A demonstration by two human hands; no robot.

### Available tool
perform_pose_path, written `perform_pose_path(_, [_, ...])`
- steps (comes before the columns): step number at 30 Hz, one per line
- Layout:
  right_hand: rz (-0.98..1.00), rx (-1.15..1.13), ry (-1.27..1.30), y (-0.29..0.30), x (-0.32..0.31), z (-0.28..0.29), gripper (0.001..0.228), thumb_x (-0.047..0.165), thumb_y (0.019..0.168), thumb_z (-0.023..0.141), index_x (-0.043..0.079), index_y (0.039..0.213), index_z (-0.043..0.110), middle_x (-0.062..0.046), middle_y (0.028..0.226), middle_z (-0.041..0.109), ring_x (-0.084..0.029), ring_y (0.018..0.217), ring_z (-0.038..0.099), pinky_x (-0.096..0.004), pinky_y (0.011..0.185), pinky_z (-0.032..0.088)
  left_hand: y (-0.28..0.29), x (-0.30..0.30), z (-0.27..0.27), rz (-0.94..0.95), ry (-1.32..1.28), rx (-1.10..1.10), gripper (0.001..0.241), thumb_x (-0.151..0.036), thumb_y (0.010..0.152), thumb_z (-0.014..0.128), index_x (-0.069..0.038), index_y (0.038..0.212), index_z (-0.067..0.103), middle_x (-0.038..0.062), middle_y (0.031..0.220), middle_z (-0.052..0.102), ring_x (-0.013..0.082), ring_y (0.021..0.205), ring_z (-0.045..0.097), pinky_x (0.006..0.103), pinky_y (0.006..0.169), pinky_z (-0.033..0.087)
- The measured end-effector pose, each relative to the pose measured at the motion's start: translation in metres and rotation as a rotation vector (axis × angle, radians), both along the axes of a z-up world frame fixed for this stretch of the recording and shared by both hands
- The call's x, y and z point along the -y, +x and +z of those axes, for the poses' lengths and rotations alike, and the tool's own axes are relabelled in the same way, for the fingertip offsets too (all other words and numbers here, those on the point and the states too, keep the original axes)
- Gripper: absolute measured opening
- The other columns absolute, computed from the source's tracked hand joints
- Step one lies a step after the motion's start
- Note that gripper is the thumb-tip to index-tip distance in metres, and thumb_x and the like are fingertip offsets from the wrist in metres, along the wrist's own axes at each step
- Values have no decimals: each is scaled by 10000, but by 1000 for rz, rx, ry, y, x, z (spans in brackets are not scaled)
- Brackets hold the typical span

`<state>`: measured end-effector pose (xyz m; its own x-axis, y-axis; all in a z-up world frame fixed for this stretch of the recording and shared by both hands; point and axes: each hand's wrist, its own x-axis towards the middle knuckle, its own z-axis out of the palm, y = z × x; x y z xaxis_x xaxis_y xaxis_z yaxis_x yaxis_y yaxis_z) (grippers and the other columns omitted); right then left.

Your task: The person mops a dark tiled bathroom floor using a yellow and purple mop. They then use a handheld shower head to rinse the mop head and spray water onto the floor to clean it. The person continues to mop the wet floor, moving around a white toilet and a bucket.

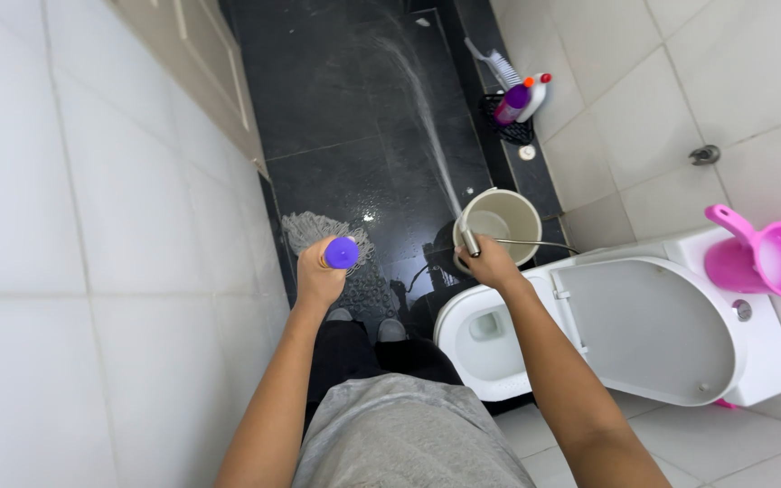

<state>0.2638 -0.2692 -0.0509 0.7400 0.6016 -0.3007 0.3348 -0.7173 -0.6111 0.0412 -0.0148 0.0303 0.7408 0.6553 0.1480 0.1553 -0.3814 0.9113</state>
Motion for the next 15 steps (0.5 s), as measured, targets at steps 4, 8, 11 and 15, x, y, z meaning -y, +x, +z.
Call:
perform_pose_path(4, [-7,192,-139,7,-2,-1,405,393,884,735,50,1097,743,-267,1125,644,-442,1064,602,-478,922,484,33,-8,5,-69,-38,32,120,-108,845,679,-15,803,616,150,671,608,265,597,636,364,587,472])
perform_pose_path(8, [-189,112,-154,20,-21,-5,379,389,924,692,76,1133,734,-217,1113,711,-413,1053,664,-498,912,514,71,-29,0,-87,-15,-29,152,-142,857,697,-20,805,625,155,672,609,287,621,645,374,587,471])
perform_pose_path(11, [-339,27,-253,24,-32,-8,385,419,921,705,126,1170,733,-205,1009,742,-417,997,683,-508,881,521,98,-43,5,-109,-63,-149,221,-200,877,710,-21,779,625,159,634,605,310,599,635,400,575,463])
perform_pose_path(15, [-452,7,-135,46,-56,-1,344,392,887,744,94,1059,760,-177,903,754,-375,891,725,-460,819,550,148,-62,5,-198,-77,-219,266,-266,892,704,-44,760,640,141,627,628,311,577,645,420,569,471])
